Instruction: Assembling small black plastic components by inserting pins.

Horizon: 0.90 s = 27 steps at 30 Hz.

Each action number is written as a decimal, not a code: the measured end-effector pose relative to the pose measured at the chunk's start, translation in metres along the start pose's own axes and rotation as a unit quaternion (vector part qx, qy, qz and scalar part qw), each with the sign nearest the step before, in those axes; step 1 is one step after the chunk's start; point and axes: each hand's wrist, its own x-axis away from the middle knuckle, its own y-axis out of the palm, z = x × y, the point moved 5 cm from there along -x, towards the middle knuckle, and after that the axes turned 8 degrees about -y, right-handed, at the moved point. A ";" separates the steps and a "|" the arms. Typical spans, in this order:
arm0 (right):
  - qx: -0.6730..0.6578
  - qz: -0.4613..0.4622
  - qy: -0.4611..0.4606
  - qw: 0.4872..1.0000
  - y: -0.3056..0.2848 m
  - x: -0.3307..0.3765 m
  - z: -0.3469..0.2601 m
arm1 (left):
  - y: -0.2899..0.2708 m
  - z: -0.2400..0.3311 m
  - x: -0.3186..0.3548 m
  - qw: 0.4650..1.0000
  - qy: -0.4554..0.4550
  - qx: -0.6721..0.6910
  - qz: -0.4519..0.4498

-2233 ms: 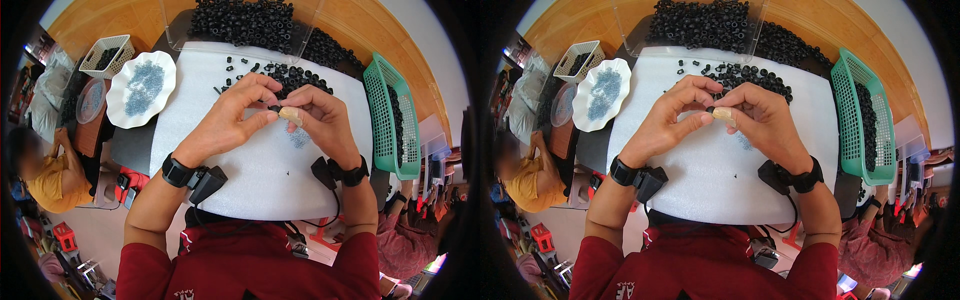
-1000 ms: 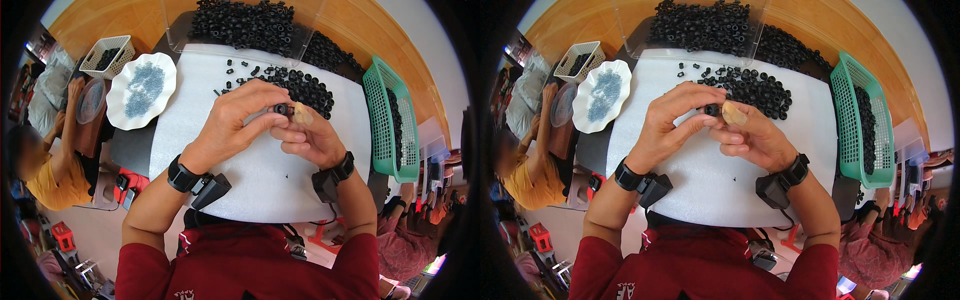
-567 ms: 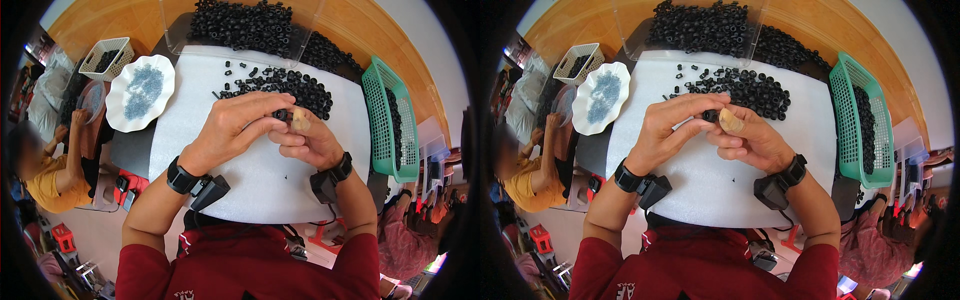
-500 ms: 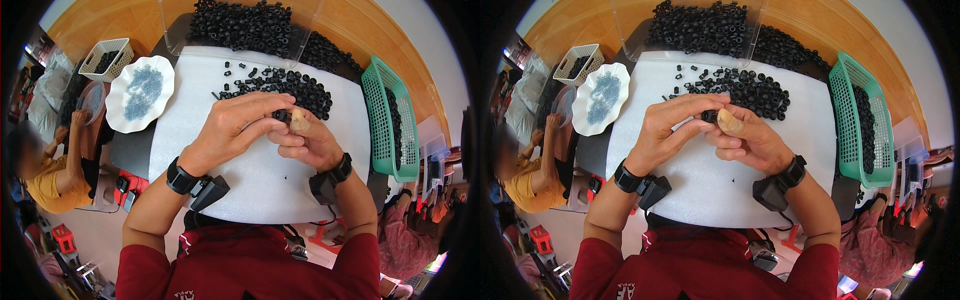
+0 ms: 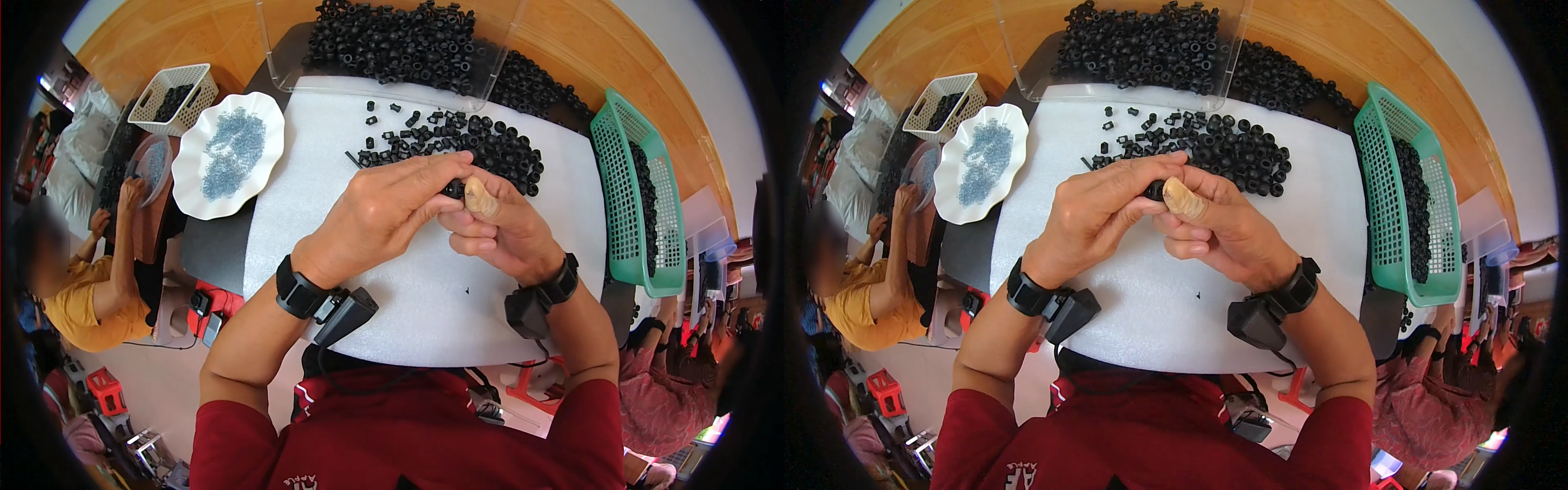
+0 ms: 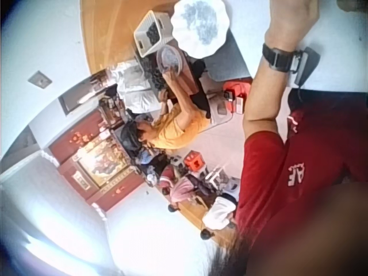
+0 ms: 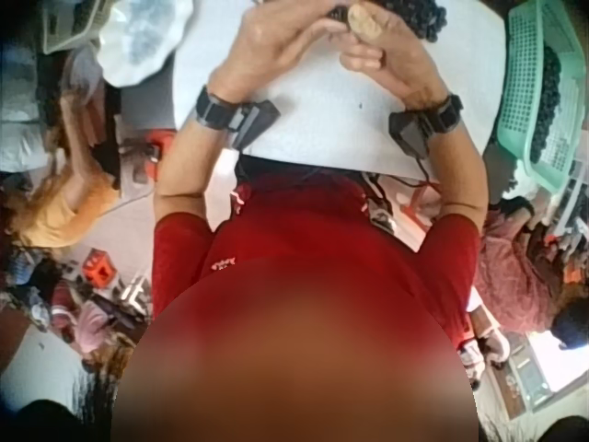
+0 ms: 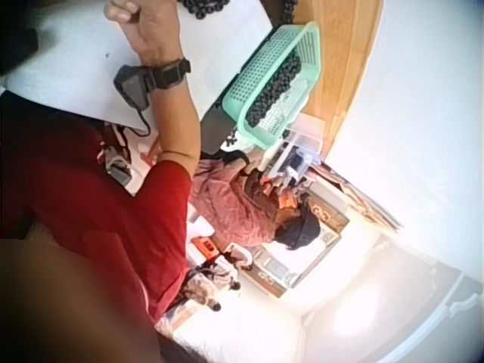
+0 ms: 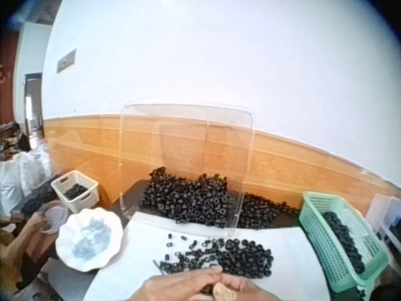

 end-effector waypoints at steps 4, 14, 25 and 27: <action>0.025 0.027 0.007 0.999 0.001 0.001 0.000 | 0.001 0.000 0.000 1.000 0.013 -0.002 0.006; 0.177 0.070 -0.090 0.978 -0.006 0.003 -0.042 | 0.009 -0.020 -0.001 0.989 -0.127 0.070 -0.016; -0.213 0.059 -0.470 0.855 -0.084 0.068 -0.186 | 0.004 -0.022 -0.003 0.978 -0.189 0.086 0.027; 0.041 0.046 -0.396 0.916 -0.085 0.060 -0.179 | 0.006 -0.026 -0.003 0.972 -0.215 0.093 0.027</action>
